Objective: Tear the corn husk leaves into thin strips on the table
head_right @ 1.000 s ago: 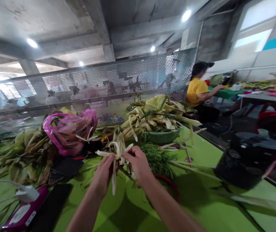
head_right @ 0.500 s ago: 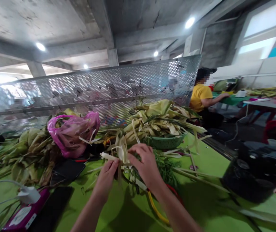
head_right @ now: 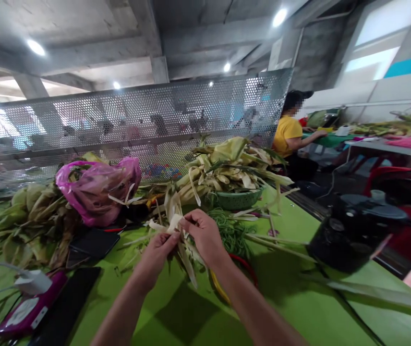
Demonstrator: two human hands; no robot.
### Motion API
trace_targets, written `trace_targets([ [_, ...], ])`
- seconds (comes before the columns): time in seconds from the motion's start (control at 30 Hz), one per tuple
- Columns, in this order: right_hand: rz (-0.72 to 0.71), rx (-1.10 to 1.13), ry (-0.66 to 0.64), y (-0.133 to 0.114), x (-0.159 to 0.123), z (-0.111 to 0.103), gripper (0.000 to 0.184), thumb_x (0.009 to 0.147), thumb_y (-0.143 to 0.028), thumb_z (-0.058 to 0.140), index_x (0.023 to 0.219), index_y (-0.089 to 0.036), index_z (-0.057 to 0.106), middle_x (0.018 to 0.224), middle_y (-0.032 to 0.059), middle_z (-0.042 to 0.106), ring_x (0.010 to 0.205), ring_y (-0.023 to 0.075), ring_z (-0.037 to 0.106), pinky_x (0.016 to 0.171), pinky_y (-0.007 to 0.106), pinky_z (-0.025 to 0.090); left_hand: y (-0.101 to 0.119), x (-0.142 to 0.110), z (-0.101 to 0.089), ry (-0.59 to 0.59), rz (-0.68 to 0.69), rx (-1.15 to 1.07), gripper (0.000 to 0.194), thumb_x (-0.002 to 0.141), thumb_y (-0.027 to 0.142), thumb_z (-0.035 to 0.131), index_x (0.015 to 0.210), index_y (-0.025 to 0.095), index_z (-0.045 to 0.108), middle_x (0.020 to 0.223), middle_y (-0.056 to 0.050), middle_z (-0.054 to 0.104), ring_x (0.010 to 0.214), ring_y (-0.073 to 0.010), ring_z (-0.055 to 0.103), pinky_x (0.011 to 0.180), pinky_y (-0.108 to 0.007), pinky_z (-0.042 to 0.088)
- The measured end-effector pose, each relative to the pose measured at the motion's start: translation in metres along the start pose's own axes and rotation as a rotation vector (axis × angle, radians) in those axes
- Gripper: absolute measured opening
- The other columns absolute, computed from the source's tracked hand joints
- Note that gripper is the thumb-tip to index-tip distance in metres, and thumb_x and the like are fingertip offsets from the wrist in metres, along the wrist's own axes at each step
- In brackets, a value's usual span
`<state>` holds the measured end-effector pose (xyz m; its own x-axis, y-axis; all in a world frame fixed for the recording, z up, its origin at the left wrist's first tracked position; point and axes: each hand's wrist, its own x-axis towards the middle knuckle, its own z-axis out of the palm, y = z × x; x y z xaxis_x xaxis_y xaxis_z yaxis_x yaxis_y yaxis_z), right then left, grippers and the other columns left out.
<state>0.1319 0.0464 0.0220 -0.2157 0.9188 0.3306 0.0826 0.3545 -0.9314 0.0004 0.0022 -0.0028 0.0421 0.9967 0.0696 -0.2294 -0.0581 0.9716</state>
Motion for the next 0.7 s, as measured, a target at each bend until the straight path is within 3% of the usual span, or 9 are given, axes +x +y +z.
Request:
trace_targets([
  [0.17,0.068,0.029,-0.220,-0.002,-0.003,-0.001,0.028,0.083,-0.044,0.059,0.073,-0.018,0.059,0.068,-0.0013,0.054,0.066,0.0145,0.048,0.062,0.026,0.037,-0.006,0.003,-0.014,0.238,0.026,-0.029,0.038,0.075,0.054,0.065,0.074,0.016,0.063,0.062,0.003,0.051,0.058,-0.0099,0.041,0.053,-0.021,0.032],
  [0.27,0.051,-0.032,-0.251,-0.001,-0.004,0.000,0.027,0.079,-0.042,0.063,0.069,-0.018,0.057,0.065,-0.0024,0.052,0.063,0.0132,0.045,0.060,0.025,0.035,-0.007,0.004,-0.020,0.253,0.008,-0.101,0.036,0.078,0.052,0.062,0.079,0.016,0.063,0.067,0.002,0.053,0.061,-0.0103,0.044,0.056,-0.021,0.035],
  [0.37,0.036,-0.028,-0.235,0.002,-0.003,0.000,0.023,0.080,-0.035,0.061,0.068,-0.018,0.053,0.063,-0.0040,0.048,0.060,0.0117,0.042,0.057,0.024,0.033,-0.006,0.005,-0.019,0.234,0.025,-0.105,0.036,0.078,0.050,0.064,0.074,0.015,0.061,0.064,0.003,0.051,0.058,-0.0091,0.041,0.055,-0.020,0.034],
  [0.53,0.006,-0.104,-0.223,0.010,0.000,-0.001,0.020,0.084,-0.031,0.056,0.069,-0.018,0.052,0.063,-0.0037,0.048,0.060,0.0125,0.043,0.059,0.025,0.035,-0.004,0.006,-0.017,0.320,0.060,-0.123,0.036,0.075,0.049,0.067,0.067,0.014,0.060,0.060,0.003,0.049,0.055,-0.0088,0.039,0.053,-0.021,0.032],
  [0.6,-0.077,-0.242,-0.173,0.009,0.001,-0.003,0.016,0.084,-0.029,0.057,0.072,-0.019,0.056,0.068,-0.0015,0.053,0.067,0.0151,0.049,0.063,0.027,0.037,-0.005,0.007,-0.018,0.339,0.061,-0.078,0.038,0.076,0.051,0.065,0.065,0.015,0.059,0.058,0.003,0.048,0.054,-0.0091,0.038,0.052,-0.021,0.031],
  [0.7,-0.300,-0.474,0.007,0.002,-0.002,-0.003,0.007,0.083,-0.025,0.060,0.087,-0.019,0.061,0.091,0.0041,0.061,0.090,0.0209,0.052,0.079,0.032,0.038,-0.007,0.010,-0.020,0.408,0.094,0.034,0.040,0.077,0.054,0.062,0.069,0.014,0.064,0.063,0.001,0.054,0.060,-0.0114,0.043,0.057,-0.022,0.034],
])
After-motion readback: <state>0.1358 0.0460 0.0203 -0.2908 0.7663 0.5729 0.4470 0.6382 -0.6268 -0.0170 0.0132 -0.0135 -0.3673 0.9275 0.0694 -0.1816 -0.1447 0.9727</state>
